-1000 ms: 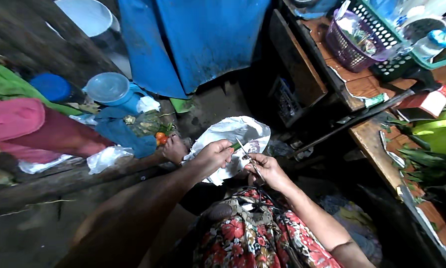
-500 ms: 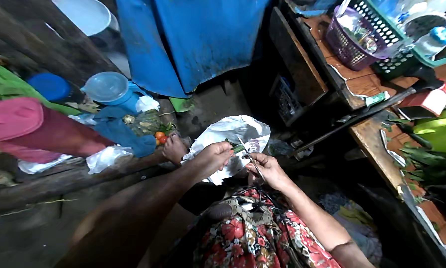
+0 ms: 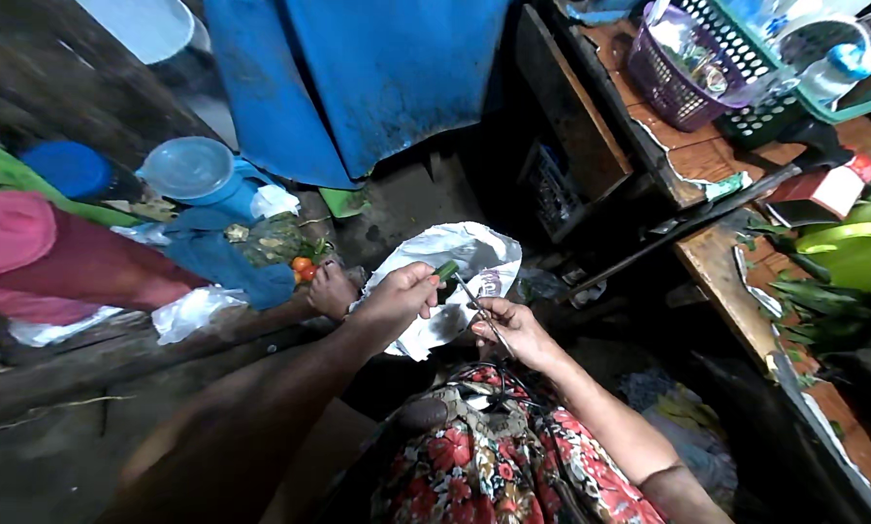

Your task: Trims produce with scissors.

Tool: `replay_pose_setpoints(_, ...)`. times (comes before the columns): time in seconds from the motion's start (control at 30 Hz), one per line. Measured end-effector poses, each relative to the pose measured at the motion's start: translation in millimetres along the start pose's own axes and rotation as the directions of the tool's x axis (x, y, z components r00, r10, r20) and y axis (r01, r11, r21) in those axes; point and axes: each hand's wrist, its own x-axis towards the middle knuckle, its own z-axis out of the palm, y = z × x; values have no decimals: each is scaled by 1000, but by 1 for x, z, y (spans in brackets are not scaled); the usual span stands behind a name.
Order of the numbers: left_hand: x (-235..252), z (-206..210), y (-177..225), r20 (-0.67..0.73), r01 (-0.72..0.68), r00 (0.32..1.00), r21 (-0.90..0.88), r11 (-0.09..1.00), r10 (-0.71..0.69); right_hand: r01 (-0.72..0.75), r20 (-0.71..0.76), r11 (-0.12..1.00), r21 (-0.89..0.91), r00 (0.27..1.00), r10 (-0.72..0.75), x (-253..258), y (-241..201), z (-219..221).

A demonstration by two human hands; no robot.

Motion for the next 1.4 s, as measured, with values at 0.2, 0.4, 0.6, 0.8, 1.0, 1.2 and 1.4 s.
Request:
replay_pose_setpoints(0.2, 3, 2, -14, 140, -74, 988, 60, 995, 65, -22, 26, 1000, -18, 999, 22, 1, -3, 2)
replay_pose_setpoints(0.4, 1, 1, -10, 150, -53, 988, 93, 994, 39, -16, 5, 999, -32, 1000, 16, 0, -3, 3)
replay_pose_setpoints(0.6, 0, 0, -9, 153, -60, 987, 124, 990, 40, -21, -40, 999, -39, 999, 20, 2, -4, 2)
replay_pose_setpoints(0.8, 0, 1, -10, 117, -52, 992, 123, 991, 37, -37, -42, 998, -56, 999, 34, 5, 2, -2)
replay_pose_setpoints(1.0, 4, -5, -17, 68, -98, 993, 89, 991, 92, -22, -23, 1000, -20, 1000, 21, 6, 4, -2)
replay_pose_setpoints(1.2, 3, -2, -15, 81, -117, 990, 62, 991, 112, 7, 71, 997, -74, 997, -2, 4, 1, 0)
replay_pose_setpoints(1.4, -1, 0, -9, 107, -85, 992, 105, 991, 74, 17, 48, 998, -59, 999, -15, 5, 0, 3)
